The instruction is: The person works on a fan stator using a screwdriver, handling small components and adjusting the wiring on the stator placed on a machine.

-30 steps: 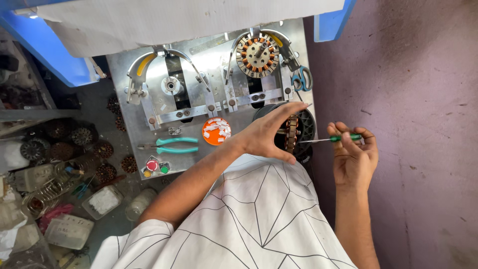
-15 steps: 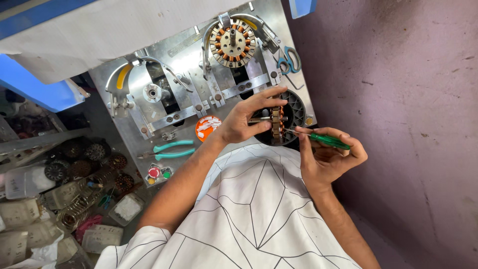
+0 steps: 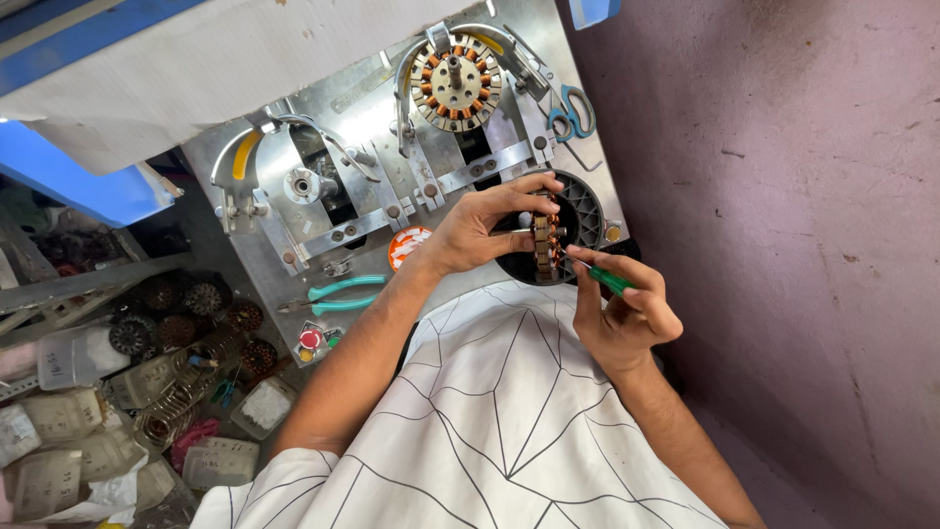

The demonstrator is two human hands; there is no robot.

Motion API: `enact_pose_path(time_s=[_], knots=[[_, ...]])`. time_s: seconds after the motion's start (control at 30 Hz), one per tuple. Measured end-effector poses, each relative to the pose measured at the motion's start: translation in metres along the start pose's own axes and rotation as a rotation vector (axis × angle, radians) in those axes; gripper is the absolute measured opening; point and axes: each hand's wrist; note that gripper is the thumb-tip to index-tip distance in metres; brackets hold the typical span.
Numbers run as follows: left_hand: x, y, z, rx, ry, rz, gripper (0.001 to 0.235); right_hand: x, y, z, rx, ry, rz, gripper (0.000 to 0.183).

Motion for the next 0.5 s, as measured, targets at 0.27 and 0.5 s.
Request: enact_pose_path(time_s=[0.27,0.5], knots=[[0.0,0.002,-0.006,-0.143,0.015,-0.009,0.047,0.035,-0.017,0.009,0.142,0.288,0.141,0.056],[-0.003,0.004,-0.01,0.064,0.023,-0.055,0.042,0.047,-0.017,0.005,0.223,0.451,0.157,0.052]])
Point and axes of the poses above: each hand's wrist, its own x-axis towards the middle knuckle, its own y-axis out of the palm, z = x × y
